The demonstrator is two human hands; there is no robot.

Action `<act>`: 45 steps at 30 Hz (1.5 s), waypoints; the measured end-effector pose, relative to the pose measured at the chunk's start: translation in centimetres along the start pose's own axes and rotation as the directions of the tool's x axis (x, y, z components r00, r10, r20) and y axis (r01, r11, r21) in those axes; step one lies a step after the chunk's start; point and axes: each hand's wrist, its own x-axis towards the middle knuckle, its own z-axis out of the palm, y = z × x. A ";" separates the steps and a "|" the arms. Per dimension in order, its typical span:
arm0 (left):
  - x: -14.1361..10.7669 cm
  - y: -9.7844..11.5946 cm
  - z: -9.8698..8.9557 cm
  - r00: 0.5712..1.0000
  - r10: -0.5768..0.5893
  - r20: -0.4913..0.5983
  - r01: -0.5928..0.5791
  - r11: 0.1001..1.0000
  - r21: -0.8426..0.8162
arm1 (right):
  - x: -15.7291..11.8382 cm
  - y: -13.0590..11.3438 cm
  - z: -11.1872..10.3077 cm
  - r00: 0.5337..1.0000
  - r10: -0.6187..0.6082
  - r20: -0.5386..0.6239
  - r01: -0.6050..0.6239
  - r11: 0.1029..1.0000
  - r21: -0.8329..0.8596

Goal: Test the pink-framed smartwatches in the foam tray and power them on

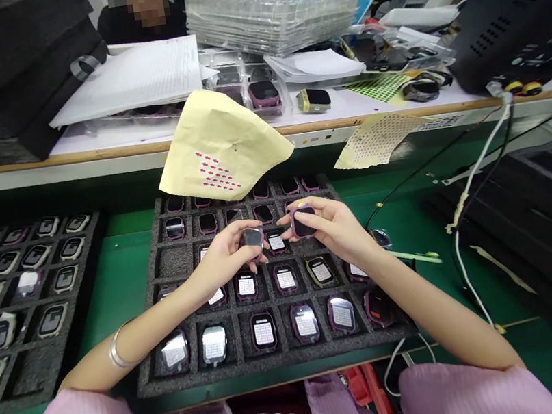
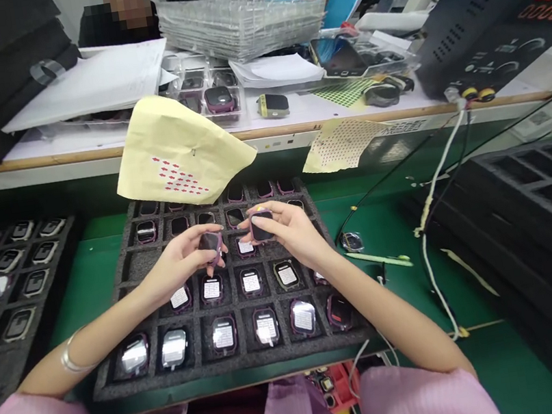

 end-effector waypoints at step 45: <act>-0.6 -2.4 -2.2 0.979 0.191 0.070 -0.200 0.853 0.482 | -0.6 1.6 1.0 0.952 0.204 0.227 -0.255 0.940 0.226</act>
